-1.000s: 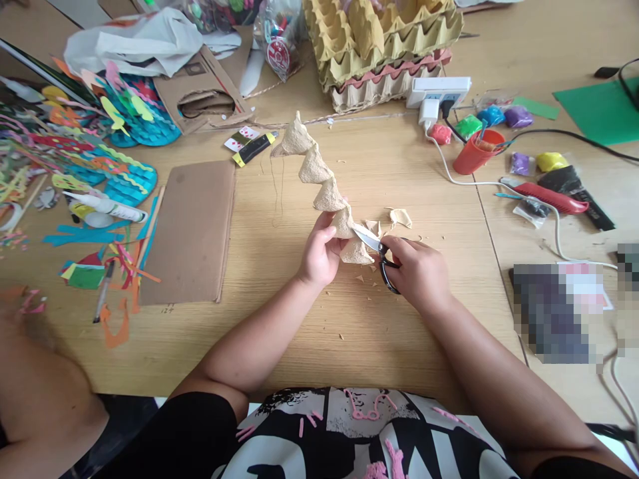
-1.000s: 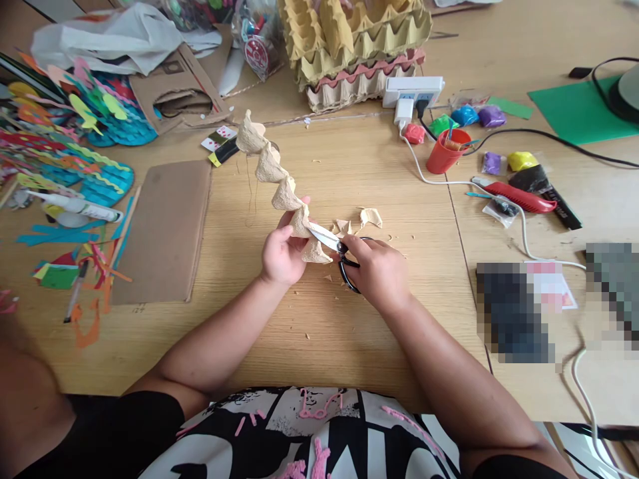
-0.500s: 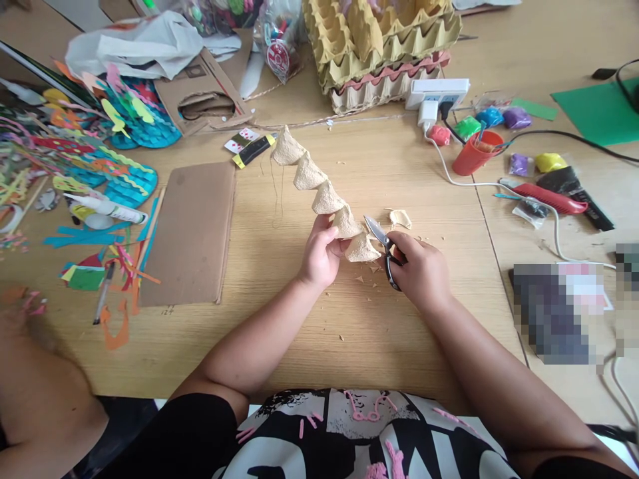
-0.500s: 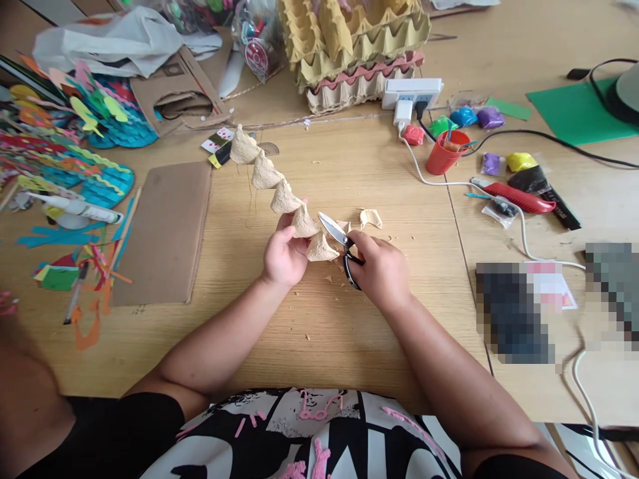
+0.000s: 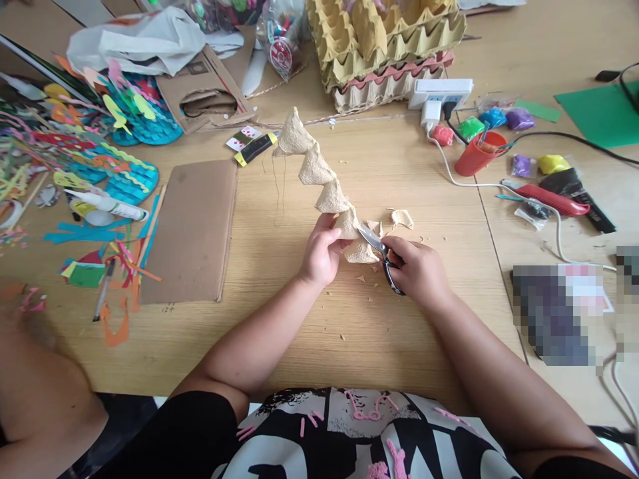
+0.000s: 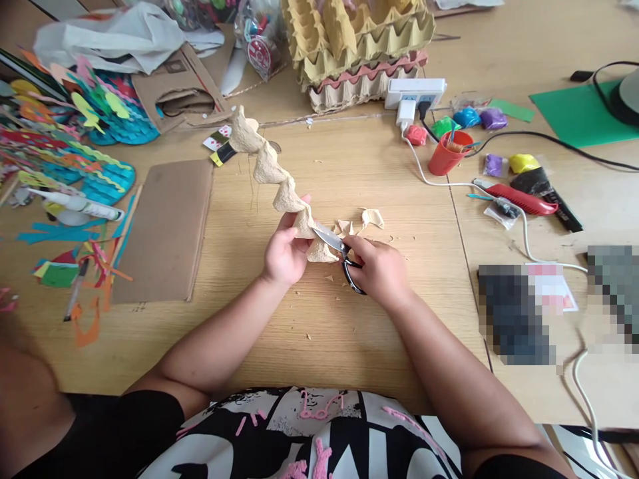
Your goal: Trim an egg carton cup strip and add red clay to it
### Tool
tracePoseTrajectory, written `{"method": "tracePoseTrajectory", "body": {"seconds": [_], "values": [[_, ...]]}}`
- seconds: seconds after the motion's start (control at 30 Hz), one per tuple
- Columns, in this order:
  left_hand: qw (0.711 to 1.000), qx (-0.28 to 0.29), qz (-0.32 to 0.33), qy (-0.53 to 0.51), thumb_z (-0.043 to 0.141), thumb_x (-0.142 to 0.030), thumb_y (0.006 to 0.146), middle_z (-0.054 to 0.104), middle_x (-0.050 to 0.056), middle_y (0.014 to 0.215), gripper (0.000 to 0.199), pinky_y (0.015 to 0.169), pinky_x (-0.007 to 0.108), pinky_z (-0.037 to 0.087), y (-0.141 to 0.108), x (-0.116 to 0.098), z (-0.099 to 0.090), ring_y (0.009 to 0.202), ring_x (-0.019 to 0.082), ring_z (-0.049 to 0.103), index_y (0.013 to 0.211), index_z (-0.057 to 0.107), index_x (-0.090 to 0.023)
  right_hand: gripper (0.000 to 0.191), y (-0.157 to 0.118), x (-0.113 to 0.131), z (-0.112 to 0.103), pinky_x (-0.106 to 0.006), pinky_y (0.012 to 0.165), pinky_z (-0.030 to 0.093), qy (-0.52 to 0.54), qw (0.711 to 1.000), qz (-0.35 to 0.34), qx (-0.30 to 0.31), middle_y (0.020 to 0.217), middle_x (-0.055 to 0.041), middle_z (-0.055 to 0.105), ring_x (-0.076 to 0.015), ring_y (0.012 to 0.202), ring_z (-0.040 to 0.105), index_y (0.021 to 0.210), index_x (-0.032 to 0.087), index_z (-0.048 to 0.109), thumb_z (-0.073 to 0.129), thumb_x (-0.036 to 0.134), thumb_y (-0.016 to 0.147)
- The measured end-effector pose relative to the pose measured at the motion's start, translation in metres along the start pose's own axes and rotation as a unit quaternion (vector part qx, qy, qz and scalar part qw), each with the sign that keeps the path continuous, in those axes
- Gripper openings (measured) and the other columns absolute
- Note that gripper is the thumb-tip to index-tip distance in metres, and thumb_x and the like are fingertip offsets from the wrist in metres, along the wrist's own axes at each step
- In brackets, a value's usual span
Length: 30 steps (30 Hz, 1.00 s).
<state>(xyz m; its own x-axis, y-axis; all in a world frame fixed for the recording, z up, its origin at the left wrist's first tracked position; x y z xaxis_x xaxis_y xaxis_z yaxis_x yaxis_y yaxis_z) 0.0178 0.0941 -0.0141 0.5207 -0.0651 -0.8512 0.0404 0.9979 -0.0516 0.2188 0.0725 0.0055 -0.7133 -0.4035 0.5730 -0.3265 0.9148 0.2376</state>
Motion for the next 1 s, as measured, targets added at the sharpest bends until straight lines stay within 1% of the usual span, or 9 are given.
{"method": "tracePoseTrajectory", "body": {"seconds": [0.17,0.3,0.73,0.87,1.0], "values": [[1.0,0.009,-0.005,-0.001,0.064,-0.042,0.081,0.076,0.006,0.123,0.068,0.084,0.03,0.056,0.001,0.0007,-0.0013,0.103,0.022,0.072,0.148,0.06,-0.028,0.034,0.0002,0.0012,-0.001,-0.028,0.06,0.036,-0.011,1.0,0.019,0.009,0.069,-0.0007,0.069,-0.018,0.061,0.059,0.116,0.024,0.079,0.068,0.023,0.084],[1.0,0.006,-0.005,0.001,0.062,-0.042,0.083,0.076,0.006,0.125,0.066,0.083,0.03,0.056,0.001,0.0014,-0.0022,0.1,0.022,0.072,0.148,0.06,-0.028,0.033,-0.0001,0.0024,-0.0016,-0.028,0.06,0.037,-0.019,1.0,0.013,0.007,0.07,-0.0013,0.07,-0.0185,0.061,0.06,0.115,0.023,0.08,0.068,0.024,0.084],[1.0,-0.019,-0.006,-0.001,0.067,-0.039,0.078,0.076,0.002,0.109,0.07,0.075,0.027,0.053,0.0003,-0.0016,0.0,0.092,0.018,0.069,0.148,0.061,-0.029,0.027,0.0,0.0034,-0.0034,-0.029,0.059,0.035,-0.053,0.998,-0.012,-0.013,0.066,-0.0025,0.07,-0.0185,0.057,0.058,0.112,0.022,0.08,0.066,0.039,0.096],[0.999,-0.035,-0.005,-0.004,0.066,-0.038,0.077,0.077,0.004,0.114,0.07,0.074,0.027,0.055,-0.0001,-0.0028,0.0013,0.094,0.019,0.07,0.146,0.063,-0.028,0.028,0.0003,0.0018,-0.0033,-0.03,0.059,0.033,-0.069,0.998,-0.011,-0.008,0.066,-0.0034,0.071,-0.0187,0.057,0.058,0.111,0.022,0.081,0.066,0.041,0.097],[0.999,-0.036,0.0,-0.001,0.066,-0.037,0.077,0.076,0.004,0.119,0.069,0.076,0.026,0.056,0.0003,-0.002,0.0005,0.097,0.019,0.071,0.145,0.064,-0.028,0.028,0.0002,0.0016,-0.0031,-0.031,0.059,0.032,-0.059,0.998,0.013,-0.009,0.066,-0.0034,0.07,-0.0189,0.058,0.057,0.107,0.022,0.08,0.069,0.045,0.095]]}}
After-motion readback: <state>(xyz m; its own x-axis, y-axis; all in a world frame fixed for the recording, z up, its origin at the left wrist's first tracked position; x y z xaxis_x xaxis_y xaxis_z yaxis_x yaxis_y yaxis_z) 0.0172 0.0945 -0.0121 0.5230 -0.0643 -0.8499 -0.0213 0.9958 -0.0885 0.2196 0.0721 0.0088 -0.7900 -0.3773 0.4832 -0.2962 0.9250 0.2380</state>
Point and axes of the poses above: each hand's wrist, its own y-axis towards the middle knuckle, its own z-axis out of the palm, x = y × z, the point moved 2 cm from there along y, towards the middle knuckle
